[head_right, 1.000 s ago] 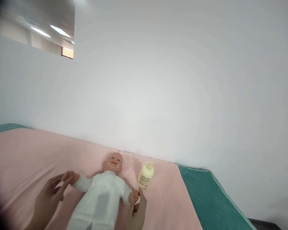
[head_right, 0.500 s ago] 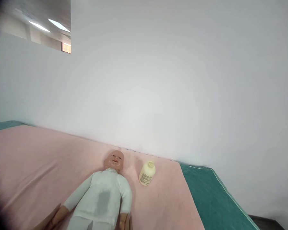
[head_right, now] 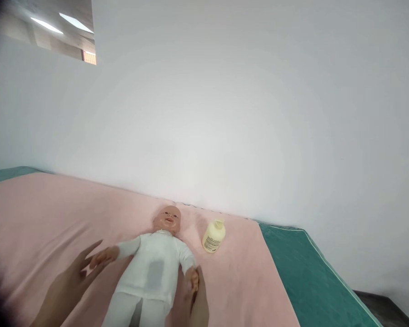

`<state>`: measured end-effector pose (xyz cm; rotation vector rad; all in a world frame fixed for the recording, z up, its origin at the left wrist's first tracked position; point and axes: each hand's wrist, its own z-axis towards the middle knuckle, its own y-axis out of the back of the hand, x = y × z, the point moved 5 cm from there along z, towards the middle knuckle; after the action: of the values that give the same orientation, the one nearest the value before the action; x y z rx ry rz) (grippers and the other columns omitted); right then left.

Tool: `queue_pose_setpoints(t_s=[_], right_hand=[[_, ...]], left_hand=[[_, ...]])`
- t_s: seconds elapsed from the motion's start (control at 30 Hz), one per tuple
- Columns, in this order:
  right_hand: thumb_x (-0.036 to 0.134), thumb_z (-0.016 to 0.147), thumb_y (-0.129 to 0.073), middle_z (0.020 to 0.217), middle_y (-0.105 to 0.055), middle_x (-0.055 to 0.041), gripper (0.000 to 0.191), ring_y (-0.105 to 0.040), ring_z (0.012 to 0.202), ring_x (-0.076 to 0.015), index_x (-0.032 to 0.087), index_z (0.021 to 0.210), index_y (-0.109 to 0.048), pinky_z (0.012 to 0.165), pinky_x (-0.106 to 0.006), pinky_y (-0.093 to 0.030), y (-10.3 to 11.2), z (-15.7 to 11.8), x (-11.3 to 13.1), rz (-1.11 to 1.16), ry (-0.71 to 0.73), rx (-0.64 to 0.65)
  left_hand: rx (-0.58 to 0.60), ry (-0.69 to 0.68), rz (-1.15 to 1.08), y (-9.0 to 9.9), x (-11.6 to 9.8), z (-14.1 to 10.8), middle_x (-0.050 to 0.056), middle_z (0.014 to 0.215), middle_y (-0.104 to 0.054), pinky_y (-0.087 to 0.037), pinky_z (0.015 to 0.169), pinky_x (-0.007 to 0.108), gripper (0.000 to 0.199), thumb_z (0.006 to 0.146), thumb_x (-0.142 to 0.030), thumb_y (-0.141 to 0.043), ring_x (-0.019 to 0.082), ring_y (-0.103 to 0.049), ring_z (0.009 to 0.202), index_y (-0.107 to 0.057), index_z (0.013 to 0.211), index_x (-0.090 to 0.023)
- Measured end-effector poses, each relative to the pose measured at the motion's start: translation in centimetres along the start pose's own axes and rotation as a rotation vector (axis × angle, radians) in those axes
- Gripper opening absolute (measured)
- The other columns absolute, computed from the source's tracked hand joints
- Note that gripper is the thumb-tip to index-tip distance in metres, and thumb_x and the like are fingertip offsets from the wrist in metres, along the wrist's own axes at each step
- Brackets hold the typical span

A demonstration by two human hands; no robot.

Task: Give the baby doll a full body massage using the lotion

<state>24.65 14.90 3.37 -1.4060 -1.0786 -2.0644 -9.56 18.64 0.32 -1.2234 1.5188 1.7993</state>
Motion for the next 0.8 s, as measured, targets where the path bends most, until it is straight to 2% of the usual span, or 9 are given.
queue_pose_setpoints(t_s=[0.07, 0.1, 0.2, 0.3, 0.37, 0.43, 0.5, 0.67, 0.8], right_hand=[[0.055, 0.088, -0.047, 0.097, -0.071, -0.0038, 0.042, -0.069, 0.087, -0.0251, 0.032, 0.12, -0.06, 0.068, -0.035, -0.055, 1.4, -0.2, 0.1, 0.012, -0.007, 0.059], [0.055, 0.088, -0.046, 0.1, -0.071, -0.0048, 0.042, -0.069, 0.088, -0.0256, 0.029, 0.118, -0.06, 0.069, -0.034, -0.055, 1.5, 0.2, 0.5, 0.025, -0.005, 0.093], [0.051, 0.087, -0.047, 0.113, -0.068, -0.0069, 0.04, -0.065, 0.102, -0.0251, 0.025, 0.113, -0.062, 0.079, -0.031, -0.052, 0.0, 3.2, 2.7, 0.041, 0.101, 0.164], [0.047, 0.087, -0.048, 0.111, -0.068, -0.008, 0.036, -0.063, 0.105, -0.0242, 0.022, 0.104, -0.067, 0.087, -0.031, -0.048, -2.4, 6.9, 4.6, -0.032, 0.237, 0.145], [0.043, 0.089, -0.045, 0.103, -0.07, -0.009, 0.035, -0.065, 0.098, -0.0245, 0.019, 0.1, -0.068, 0.082, -0.031, -0.048, -3.9, 9.0, 4.7, -0.144, 0.205, 0.162], [0.041, 0.091, -0.043, 0.091, -0.072, -0.0095, 0.035, -0.067, 0.088, -0.0249, 0.017, 0.09, -0.068, 0.073, -0.031, -0.048, -4.9, 10.5, 4.3, -0.231, 0.139, 0.186], [0.038, 0.092, -0.043, 0.083, -0.073, -0.0093, 0.034, -0.068, 0.081, -0.0244, 0.017, 0.082, -0.067, 0.066, -0.029, -0.047, -5.5, 11.4, 3.8, -0.263, 0.102, 0.198], [0.029, 0.094, -0.048, 0.077, -0.071, -0.0068, 0.028, -0.069, 0.075, -0.0207, 0.015, 0.079, -0.067, 0.064, -0.027, -0.048, -6.1, 12.5, 2.7, -0.287, 0.043, 0.241], [0.035, 0.093, -0.057, 0.1, -0.065, -0.0049, 0.025, -0.065, 0.085, -0.0164, 0.014, 0.105, -0.062, 0.076, -0.034, -0.054, -6.9, 12.6, 2.5, -0.28, 0.038, 0.262]], left_hand=[[0.002, -0.063, -0.002, -0.4, -2.3, 1.7, 0.003, 0.098, -0.073, -0.047, 0.053, 0.029, 0.064, 0.071, -0.062, -0.059, 0.018, -0.058, 0.052, -0.051, 0.127, -0.032], [0.003, -0.107, -0.022, -0.7, -3.6, 2.6, 0.004, 0.098, -0.073, -0.047, 0.055, 0.028, 0.064, 0.07, -0.062, -0.06, 0.018, -0.057, 0.053, -0.053, 0.124, -0.028], [0.077, -0.158, -0.106, -2.5, -6.7, 5.7, 0.005, 0.106, -0.071, -0.043, 0.051, 0.025, 0.054, 0.073, -0.061, -0.058, 0.018, -0.059, 0.059, -0.059, 0.113, -0.024], [0.153, -0.189, -0.175, -4.8, -8.4, 8.7, 0.005, 0.107, -0.071, -0.04, 0.046, 0.024, 0.048, 0.076, -0.061, -0.054, 0.02, -0.063, 0.066, -0.066, 0.1, -0.022], [0.222, -0.157, -0.203, -6.6, -8.5, 10.6, 0.006, 0.088, -0.072, -0.039, 0.045, 0.025, 0.051, 0.077, -0.063, -0.05, 0.021, -0.062, 0.061, -0.068, 0.093, -0.019], [0.27, -0.123, -0.171, -8.4, -7.9, 12.3, 0.006, 0.065, -0.067, -0.038, 0.046, 0.027, 0.054, 0.076, -0.066, -0.049, 0.021, -0.06, 0.055, -0.067, 0.075, -0.016], [0.286, -0.097, -0.154, -9.9, -7.2, 13.6, 0.007, 0.057, -0.063, -0.037, 0.046, 0.028, 0.055, 0.073, -0.068, -0.05, 0.023, -0.06, 0.053, -0.064, 0.064, -0.015], [0.349, -0.029, -0.162, -12.7, -5.3, 14.8, 0.01, 0.058, -0.065, -0.042, 0.051, 0.031, 0.052, 0.071, -0.065, -0.057, 0.025, -0.063, 0.062, -0.063, 0.057, -0.015], [0.413, 0.017, -0.195, -13.3, -4.3, 14.8, 0.007, 0.063, -0.066, -0.046, 0.055, 0.031, 0.05, 0.078, -0.061, -0.055, 0.019, -0.062, 0.06, -0.065, 0.069, -0.013]])
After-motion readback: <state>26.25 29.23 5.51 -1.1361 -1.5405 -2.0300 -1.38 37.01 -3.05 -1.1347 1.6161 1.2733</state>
